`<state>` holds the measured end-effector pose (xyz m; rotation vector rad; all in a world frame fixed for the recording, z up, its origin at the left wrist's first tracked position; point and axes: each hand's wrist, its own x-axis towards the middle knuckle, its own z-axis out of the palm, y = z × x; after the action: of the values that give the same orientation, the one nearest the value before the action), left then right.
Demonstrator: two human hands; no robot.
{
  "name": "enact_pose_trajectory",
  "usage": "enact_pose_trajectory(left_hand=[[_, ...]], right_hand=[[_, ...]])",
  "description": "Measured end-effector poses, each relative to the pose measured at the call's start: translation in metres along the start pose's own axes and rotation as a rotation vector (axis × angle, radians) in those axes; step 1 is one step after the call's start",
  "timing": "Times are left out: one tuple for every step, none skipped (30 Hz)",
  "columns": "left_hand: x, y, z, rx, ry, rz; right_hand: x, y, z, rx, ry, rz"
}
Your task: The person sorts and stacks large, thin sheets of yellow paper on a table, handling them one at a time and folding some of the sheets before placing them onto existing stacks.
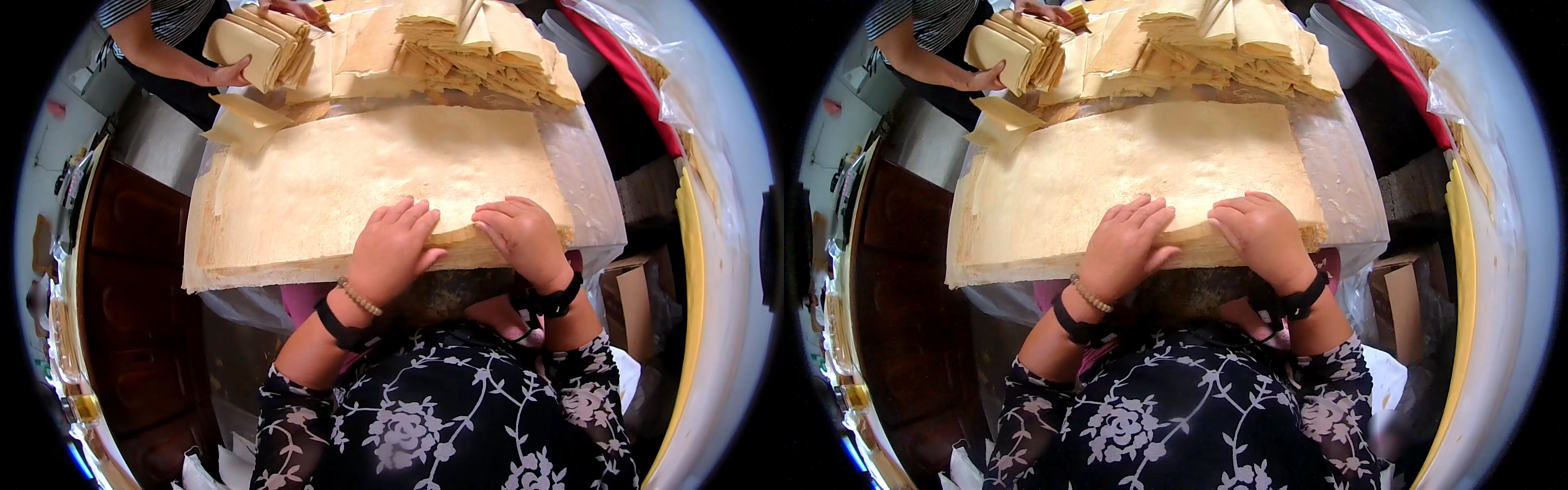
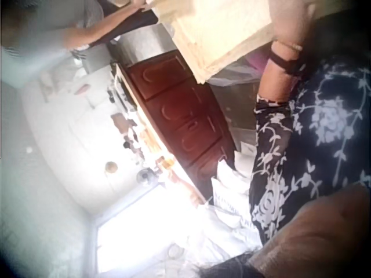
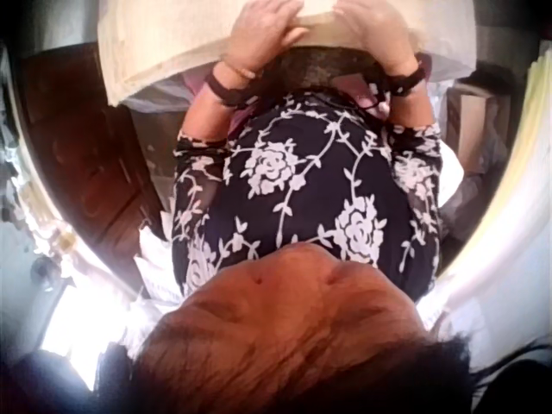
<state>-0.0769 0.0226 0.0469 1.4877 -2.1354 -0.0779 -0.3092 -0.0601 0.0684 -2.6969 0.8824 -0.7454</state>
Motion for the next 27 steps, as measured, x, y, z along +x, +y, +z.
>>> enact_pose_trajectory(left_hand=[[0.004, 0.001, 0.004, 0.041, 0.008, -0.008], [0.007, 0.004, 0.009, 0.04, 0.005, -0.005], [0.011, 0.006, 0.012, 0.045, 0.069, 0.003], [0.012, 0.006, 0.014, 0.051, 0.133, 0.01], [0.014, 0.006, 0.015, 0.052, 0.135, 0.011], [0.016, 0.005, 0.014, 0.018, 0.123, 0.008], [0.017, 0.003, 0.014, -0.016, 0.112, 0.005], [0.018, 0.002, 0.013, -0.019, 0.114, 0.005], [0.017, -0.001, 0.013, -0.033, 0.087, -0.009], [0.016, -0.005, 0.012, -0.046, 0.06, -0.023], [0.018, -0.006, 0.01, -0.05, 0.056, -0.021], [0.021, -0.007, 0.005, -0.046, 0.006, 0.009], [0.022, -0.007, 0.004, -0.043, -0.045, 0.039], [0.024, -0.004, 0.005, -0.043, -0.045, 0.042], [0.026, -0.001, 0.008, 0.01, -0.052, 0.008], [0.027, 0.002, 0.01, 0.063, -0.06, -0.024], [0.028, 0.004, 0.01, 0.06, -0.06, -0.019], [0.029, 0.007, 0.009, 0.094, -0.066, 0.004], [0.03, 0.009, 0.009, 0.127, -0.071, 0.027], [0.029, 0.009, 0.01, 0.119, -0.074, 0.035], [0.028, 0.008, 0.01, 0.114, -0.056, 0.029], [0.027, 0.008, 0.012, 0.108, -0.038, 0.022], [0.028, 0.007, 0.011, 0.119, -0.04, 0.019], [0.03, 0.005, 0.012, 0.102, -0.032, 0.037], [0.031, 0.004, 0.011, 0.086, -0.023, 0.055], [0.032, 0.004, 0.01, 0.086, -0.024, 0.061], [0.032, 0.005, 0.009, 0.087, -0.089, 0.038]], right_hand=[[0.005, -0.004, -0.005, -0.103, 0.012, -0.049], [0.008, -0.008, -0.008, -0.102, 0.013, -0.045], [0.012, -0.013, -0.01, -0.14, 0.051, -0.072], [0.014, -0.016, -0.009, -0.177, 0.089, -0.101], [0.015, -0.017, -0.009, -0.178, 0.09, -0.103], [0.015, -0.019, -0.009, -0.199, 0.132, -0.146], [0.015, -0.021, -0.008, -0.22, 0.175, -0.19], [0.013, -0.031, -0.01, -0.224, 0.172, -0.191], [0.01, -0.044, -0.013, -0.104, 0.205, -0.209], [0.004, -0.055, -0.015, 0.016, 0.237, -0.226], [-0.005, -0.063, -0.015, 0.136, 0.193, -0.236], [-0.01, -0.063, -0.011, 0.201, 0.138, -0.228], [-0.015, -0.061, -0.005, 0.266, 0.083, -0.219], [-0.017, -0.056, 0.0, 0.264, 0.084, -0.217], [-0.02, -0.049, 0.004, 0.262, 0.082, -0.184], [-0.022, -0.045, 0.005, 0.26, 0.081, -0.15], [-0.024, -0.044, 0.004, 0.255, 0.083, -0.146], [-0.026, -0.042, 0.002, 0.314, 0.067, -0.144], [-0.029, -0.041, 0.001, 0.373, 0.051, -0.142], [-0.032, -0.039, 0.001, 0.368, 0.052, -0.132], [-0.036, -0.037, 0.001, 0.397, 0.037, -0.111], [-0.039, -0.035, 0.001, 0.428, 0.023, -0.09], [-0.042, -0.033, 0.0, 0.436, 0.027, -0.096], [-0.047, -0.03, -0.003, 0.437, 0.026, -0.034], [-0.052, -0.027, -0.004, 0.439, 0.024, 0.028], [-0.058, -0.024, -0.004, 0.449, 0.036, 0.065], [-0.059, -0.023, -0.005, 0.447, 0.041, 0.068]])
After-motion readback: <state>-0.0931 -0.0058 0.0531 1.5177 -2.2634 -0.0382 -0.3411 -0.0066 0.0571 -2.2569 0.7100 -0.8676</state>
